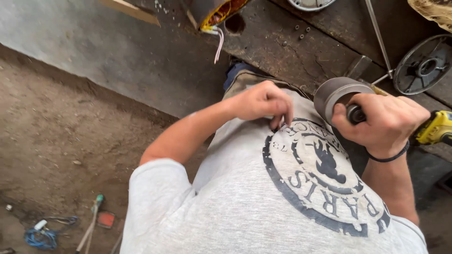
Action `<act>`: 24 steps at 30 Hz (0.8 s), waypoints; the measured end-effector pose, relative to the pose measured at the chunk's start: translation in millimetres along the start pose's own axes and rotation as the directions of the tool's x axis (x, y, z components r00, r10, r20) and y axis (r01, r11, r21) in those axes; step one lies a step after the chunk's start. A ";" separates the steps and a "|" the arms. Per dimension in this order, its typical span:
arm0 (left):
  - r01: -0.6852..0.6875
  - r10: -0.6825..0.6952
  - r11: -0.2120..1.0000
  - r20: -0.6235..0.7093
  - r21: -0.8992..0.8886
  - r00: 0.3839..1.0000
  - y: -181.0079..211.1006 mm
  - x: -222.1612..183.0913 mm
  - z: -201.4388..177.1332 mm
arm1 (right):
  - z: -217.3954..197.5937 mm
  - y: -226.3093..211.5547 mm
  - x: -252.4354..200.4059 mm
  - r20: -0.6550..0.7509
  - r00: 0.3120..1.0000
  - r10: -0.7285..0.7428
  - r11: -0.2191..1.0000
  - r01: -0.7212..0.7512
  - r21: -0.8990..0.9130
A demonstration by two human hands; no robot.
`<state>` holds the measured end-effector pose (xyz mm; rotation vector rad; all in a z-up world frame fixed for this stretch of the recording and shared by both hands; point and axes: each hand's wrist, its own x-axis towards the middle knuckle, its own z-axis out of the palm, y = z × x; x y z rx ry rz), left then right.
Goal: Disassembling and inspecting electric motor components, using a hammer to adjust the rotor and bearings.
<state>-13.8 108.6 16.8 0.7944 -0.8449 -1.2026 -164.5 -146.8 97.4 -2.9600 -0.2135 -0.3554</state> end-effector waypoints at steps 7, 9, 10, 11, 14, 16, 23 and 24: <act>0.384 -0.178 0.374 -0.341 0.844 0.923 -51.2 15.9 -22.9 | 13.4 -14.5 7.7 -0.093 0.995 -0.042 0.999 0.039 -0.036; 0.324 -0.171 0.564 -0.276 0.760 0.946 -53.7 28.9 -21.7 | 10.7 -21.6 13.7 -0.120 0.992 -0.040 0.998 0.045 0.032; 0.312 -0.178 0.563 -0.256 0.765 0.950 -59.9 34.4 -27.3 | 11.4 -25.3 15.9 -0.124 0.992 -0.023 0.999 0.026 0.023; 0.298 -0.167 0.562 -0.246 0.772 0.955 -66.7 40.5 -32.1 | 11.8 -27.7 18.5 -0.139 0.990 -0.023 0.999 0.029 0.045; 0.213 -0.152 0.674 -0.149 0.707 0.977 -75.8 52.9 -43.7 | 17.0 -36.3 25.3 -0.152 0.988 -0.003 0.997 0.014 0.071; 0.144 -0.134 0.779 -0.063 0.611 0.989 -76.9 61.7 -46.4 | 26.6 -37.2 22.7 -0.145 0.989 0.015 0.997 -0.004 0.073; 0.336 -0.309 0.524 -0.193 0.783 0.931 -75.1 52.1 -68.7 | 79.6 -15.9 -0.3 -0.278 0.924 0.264 0.930 -0.167 0.328; 0.343 -0.301 0.470 -0.218 0.813 0.929 -71.7 47.1 -72.5 | 89.5 -9.3 -7.2 -0.265 0.906 0.329 0.902 -0.219 0.372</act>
